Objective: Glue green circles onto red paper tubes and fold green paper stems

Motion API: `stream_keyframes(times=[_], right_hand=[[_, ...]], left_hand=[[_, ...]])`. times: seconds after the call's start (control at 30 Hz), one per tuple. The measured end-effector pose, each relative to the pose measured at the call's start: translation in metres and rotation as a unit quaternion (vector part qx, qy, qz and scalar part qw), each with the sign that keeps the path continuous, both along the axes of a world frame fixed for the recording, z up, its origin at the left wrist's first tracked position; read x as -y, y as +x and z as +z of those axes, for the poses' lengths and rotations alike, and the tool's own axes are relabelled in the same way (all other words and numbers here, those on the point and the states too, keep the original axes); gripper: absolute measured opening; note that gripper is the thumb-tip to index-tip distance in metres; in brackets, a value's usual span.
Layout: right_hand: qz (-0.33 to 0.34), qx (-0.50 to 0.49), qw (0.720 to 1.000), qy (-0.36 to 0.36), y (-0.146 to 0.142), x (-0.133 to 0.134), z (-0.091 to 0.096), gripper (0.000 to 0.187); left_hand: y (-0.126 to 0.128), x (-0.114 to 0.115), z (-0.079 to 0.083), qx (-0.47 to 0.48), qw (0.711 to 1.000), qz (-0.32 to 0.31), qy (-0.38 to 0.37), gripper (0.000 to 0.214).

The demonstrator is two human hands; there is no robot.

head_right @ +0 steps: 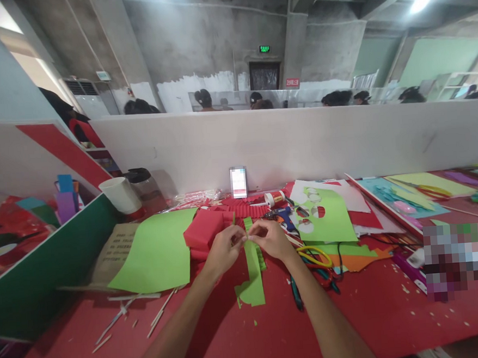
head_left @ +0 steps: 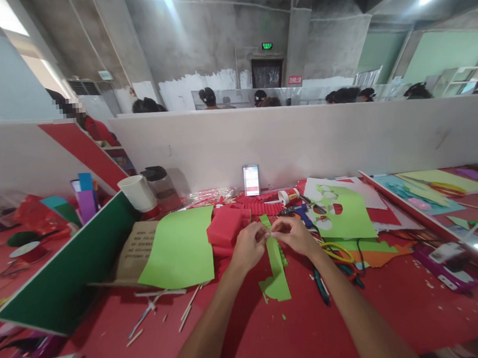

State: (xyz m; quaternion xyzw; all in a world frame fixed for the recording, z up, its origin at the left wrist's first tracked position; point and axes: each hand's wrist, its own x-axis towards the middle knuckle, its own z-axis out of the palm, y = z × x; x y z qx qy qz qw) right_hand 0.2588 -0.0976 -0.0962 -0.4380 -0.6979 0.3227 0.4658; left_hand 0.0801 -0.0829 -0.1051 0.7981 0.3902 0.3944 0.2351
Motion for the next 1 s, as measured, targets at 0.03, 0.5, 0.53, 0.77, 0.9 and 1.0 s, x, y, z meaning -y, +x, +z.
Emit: stream_keyframes(times=[0.03,0.5,0.53,0.77,0.9,1.0], right_hand=[[0.0,0.001,1.0,-0.001,0.0001,-0.0002,-0.0005,0.005],[0.007,-0.019,1.0,-0.024,0.0036,-0.0048,-0.0041,0.011],[0.005,-0.03,0.999,-0.027,0.0035,-0.0047,-0.0038,0.012],[0.0,-0.055,0.998,-0.03,0.0046,-0.0052,-0.0018,0.019],[0.013,-0.045,0.998,-0.035,0.0042,-0.0039,-0.0007,0.025],[0.016,-0.024,0.999,-0.024,0.0043,-0.0032,0.0003,0.025]], left_hand=[[0.0003,0.0002,0.0,-0.005,1.0,-0.004,0.002,0.009],[0.004,0.0044,0.0045,0.009,1.0,-0.002,0.007,0.012],[0.0038,0.0041,0.0046,0.009,1.0,-0.005,0.009,0.013],[0.0037,0.0,0.0025,0.047,0.998,-0.002,-0.038,0.016],[0.0031,-0.001,0.0014,0.058,0.997,0.016,-0.042,0.018],[0.0024,-0.0013,0.0011,0.057,0.998,0.02,-0.035,0.017]])
